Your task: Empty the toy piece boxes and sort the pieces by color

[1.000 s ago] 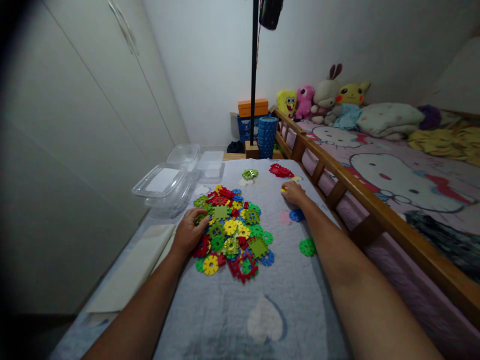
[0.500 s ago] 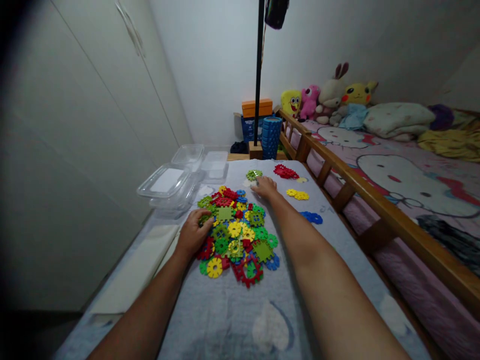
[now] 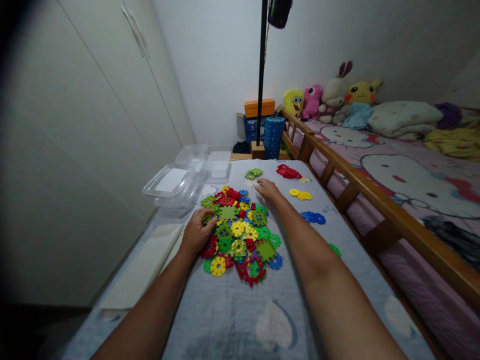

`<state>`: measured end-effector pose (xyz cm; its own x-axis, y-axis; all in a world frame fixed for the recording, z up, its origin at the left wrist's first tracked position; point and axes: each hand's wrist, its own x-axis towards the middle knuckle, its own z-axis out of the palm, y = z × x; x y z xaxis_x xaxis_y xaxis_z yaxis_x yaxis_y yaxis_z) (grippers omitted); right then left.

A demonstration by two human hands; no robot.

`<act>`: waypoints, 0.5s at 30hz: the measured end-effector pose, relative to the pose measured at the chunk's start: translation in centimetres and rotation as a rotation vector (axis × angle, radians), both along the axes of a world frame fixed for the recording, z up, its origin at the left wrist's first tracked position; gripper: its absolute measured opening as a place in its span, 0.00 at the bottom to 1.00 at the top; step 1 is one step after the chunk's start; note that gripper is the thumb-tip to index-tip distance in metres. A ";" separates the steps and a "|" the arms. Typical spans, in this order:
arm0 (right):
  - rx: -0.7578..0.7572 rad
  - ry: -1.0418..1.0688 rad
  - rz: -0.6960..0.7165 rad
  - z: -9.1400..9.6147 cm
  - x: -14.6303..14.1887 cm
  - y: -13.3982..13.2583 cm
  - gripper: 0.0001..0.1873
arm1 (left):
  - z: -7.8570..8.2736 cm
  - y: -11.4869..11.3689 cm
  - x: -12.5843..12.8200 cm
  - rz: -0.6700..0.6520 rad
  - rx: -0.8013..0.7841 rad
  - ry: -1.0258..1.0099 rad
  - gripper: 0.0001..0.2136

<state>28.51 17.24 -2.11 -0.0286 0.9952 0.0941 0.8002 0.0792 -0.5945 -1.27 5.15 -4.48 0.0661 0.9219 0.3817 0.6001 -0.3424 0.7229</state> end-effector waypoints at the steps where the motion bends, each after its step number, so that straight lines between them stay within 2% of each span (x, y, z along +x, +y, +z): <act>1: -0.016 0.044 0.010 0.1 0.1 -0.6 0.18 | 0.0 0.0 0.0 -0.001 0.000 0.001 0.11; 7: -0.077 0.195 0.166 0.2 -0.9 -4.6 0.14 | 0.1 0.0 0.0 0.006 -0.006 -0.004 0.11; 11: -0.146 0.192 0.255 0.4 -1.3 -6.3 0.20 | 0.2 -0.1 0.0 0.008 -0.013 -0.018 0.11; 15: -0.077 0.147 0.270 0.4 -1.0 -6.9 0.26 | 0.4 -0.1 0.1 0.008 -0.019 -0.013 0.12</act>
